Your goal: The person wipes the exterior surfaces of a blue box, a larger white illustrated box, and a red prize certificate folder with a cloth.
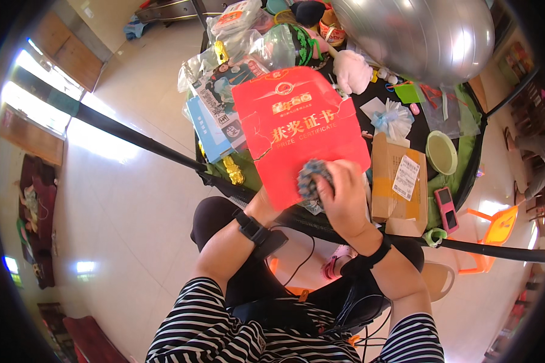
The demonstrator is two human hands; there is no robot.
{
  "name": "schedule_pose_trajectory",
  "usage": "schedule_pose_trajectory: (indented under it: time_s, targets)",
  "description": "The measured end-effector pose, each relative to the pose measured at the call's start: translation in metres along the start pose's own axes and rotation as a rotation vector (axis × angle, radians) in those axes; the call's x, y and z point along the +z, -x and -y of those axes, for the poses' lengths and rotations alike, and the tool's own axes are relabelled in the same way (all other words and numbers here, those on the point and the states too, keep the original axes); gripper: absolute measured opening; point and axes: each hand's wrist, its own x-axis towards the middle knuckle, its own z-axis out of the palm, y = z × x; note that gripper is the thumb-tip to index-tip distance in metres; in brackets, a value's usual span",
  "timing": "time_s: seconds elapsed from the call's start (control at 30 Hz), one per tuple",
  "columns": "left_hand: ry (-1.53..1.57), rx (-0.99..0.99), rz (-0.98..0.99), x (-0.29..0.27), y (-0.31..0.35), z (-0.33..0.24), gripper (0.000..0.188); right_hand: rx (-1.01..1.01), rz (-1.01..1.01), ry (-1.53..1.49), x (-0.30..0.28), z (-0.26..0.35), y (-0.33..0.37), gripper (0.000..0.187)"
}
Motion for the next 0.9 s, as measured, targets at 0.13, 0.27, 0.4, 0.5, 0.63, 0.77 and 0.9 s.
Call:
schedule_pose_trajectory:
  time_s: [0.13,0.27,0.4,0.5,0.63,0.77,0.9]
  targets:
    - [0.014,-0.002,-0.027,0.018,-0.010,-0.002,0.045,0.174,-0.106,-0.006,-0.006,-0.019,-0.002,0.023]
    - [-0.003,-0.034,0.034,0.039,-0.008,-0.011,0.050,0.260,-0.161,0.048,-0.015,-0.033,-0.010,0.027]
    - [0.202,-0.103,-0.052,0.030,-0.008,-0.008,0.052,0.434,-0.227,-0.168,-0.008,-0.050,-0.009,0.027]
    - [0.105,-0.040,-0.007,0.035,-0.010,-0.010,0.052,0.735,-0.097,-0.247,-0.017,-0.055,-0.010,0.032]
    - [0.005,0.029,0.016,0.046,-0.013,-0.015,0.052,0.709,-0.187,-0.394,-0.032,-0.059,-0.017,0.022]
    - [0.241,-0.013,-0.043,0.028,-0.025,-0.012,0.054,0.598,-0.273,-0.234,-0.052,-0.069,-0.025,0.021]
    - [0.128,-0.142,-0.433,-0.016,-0.027,0.000,0.049,0.264,-0.273,-0.011,-0.073,-0.061,-0.035,0.019]
